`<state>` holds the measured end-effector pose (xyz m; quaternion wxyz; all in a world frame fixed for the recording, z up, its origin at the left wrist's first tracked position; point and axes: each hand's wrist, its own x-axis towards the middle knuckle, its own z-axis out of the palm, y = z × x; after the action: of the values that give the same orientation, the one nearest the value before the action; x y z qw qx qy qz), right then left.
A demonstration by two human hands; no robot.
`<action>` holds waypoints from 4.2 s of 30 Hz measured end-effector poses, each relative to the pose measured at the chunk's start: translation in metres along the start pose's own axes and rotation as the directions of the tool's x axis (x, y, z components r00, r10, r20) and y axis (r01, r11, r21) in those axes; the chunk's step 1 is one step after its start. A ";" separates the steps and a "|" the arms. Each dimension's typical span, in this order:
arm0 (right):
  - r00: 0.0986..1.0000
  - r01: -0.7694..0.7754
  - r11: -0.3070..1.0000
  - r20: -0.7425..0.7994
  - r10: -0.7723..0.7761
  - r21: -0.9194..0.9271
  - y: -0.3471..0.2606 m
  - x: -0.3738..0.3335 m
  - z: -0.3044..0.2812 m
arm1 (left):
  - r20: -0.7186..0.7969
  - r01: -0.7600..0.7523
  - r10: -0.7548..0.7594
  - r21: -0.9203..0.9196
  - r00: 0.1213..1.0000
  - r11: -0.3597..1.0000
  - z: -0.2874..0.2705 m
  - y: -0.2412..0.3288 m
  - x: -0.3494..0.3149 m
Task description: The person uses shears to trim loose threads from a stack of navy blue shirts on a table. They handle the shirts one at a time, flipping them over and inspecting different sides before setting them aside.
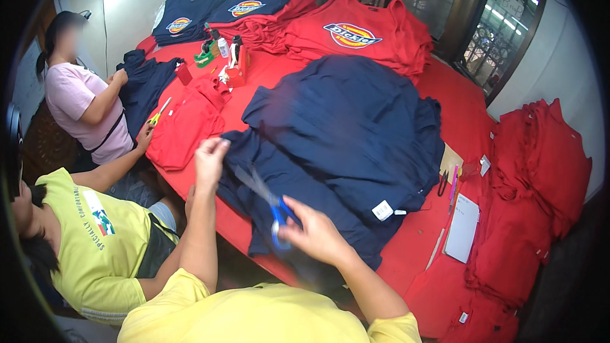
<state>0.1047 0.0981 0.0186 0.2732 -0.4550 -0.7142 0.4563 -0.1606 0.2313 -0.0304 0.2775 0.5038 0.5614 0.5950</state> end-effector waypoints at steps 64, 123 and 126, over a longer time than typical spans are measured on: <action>0.886 0.102 0.886 -0.446 0.126 0.453 0.085 -0.222 -0.024 | 0.651 0.573 -0.372 -0.118 0.662 0.811 0.054 0.082 -0.314; 0.973 0.185 0.979 -0.154 -0.171 0.080 0.048 -0.211 0.003 | 0.543 0.576 -0.287 -0.492 0.789 0.652 0.044 0.113 -0.296; 0.997 -0.052 0.974 -0.051 0.064 0.220 0.056 -0.214 0.000 | 0.549 0.567 -0.278 -0.472 0.788 0.675 0.042 0.110 -0.295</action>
<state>0.2205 -0.0844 -0.0262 0.3284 -0.4559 -0.6380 0.5265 0.0035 -0.0405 -0.0174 0.6765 0.3553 0.3631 0.5331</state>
